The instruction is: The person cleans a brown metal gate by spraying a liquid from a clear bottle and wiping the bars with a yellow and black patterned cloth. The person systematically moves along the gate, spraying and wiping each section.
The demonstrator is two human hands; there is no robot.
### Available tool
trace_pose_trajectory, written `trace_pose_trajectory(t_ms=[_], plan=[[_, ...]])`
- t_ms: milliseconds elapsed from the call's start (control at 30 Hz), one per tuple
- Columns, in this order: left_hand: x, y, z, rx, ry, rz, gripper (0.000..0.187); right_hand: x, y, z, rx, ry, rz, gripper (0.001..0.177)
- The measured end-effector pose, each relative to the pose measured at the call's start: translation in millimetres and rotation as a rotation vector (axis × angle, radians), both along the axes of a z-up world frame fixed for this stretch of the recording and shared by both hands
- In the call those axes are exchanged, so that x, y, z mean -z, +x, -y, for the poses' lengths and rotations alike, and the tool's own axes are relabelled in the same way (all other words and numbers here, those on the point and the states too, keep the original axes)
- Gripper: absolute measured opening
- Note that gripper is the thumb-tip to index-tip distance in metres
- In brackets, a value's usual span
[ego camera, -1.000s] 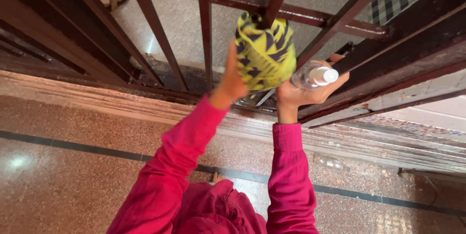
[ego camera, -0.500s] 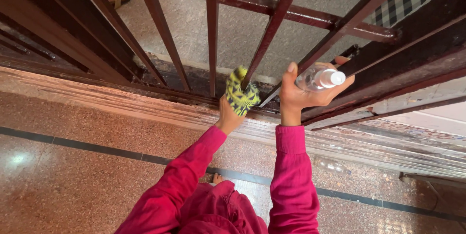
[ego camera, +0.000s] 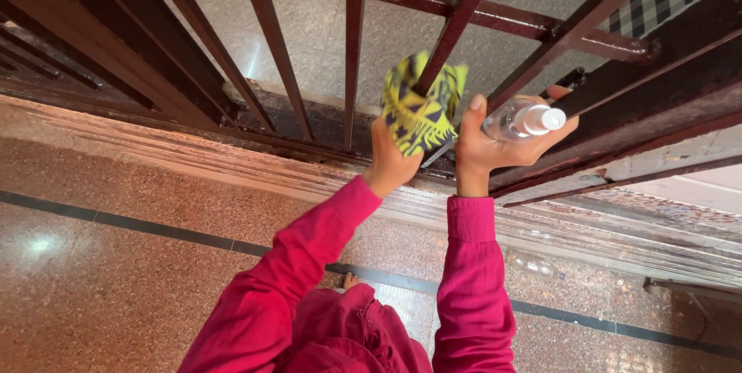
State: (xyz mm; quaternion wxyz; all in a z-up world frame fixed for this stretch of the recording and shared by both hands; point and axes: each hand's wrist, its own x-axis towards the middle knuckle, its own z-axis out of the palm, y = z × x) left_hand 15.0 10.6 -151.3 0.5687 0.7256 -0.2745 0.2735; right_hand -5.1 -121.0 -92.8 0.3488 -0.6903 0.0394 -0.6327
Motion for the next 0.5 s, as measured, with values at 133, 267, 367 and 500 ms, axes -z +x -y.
trace_pose_trajectory(t_ms=[133,267,367,500], plan=[[3.0,-30.5,-11.0,-0.360,0.224,0.114,0.050,-0.2,1.4,1.9,0.036,-0.049,0.000,0.100],[32.3,-51.2,-29.9,-0.493,0.408,0.118,0.064,-0.8,1.2,2.8,-0.031,0.010,-0.001,0.094],[75.8,-28.3,-22.8,-0.181,0.261,-0.379,0.061,3.9,3.5,3.7,0.029,-0.015,-0.004,0.102],[124.5,3.0,-8.7,0.104,-0.173,-0.600,0.024,6.9,3.5,4.2,0.027,-0.024,0.012,0.101]])
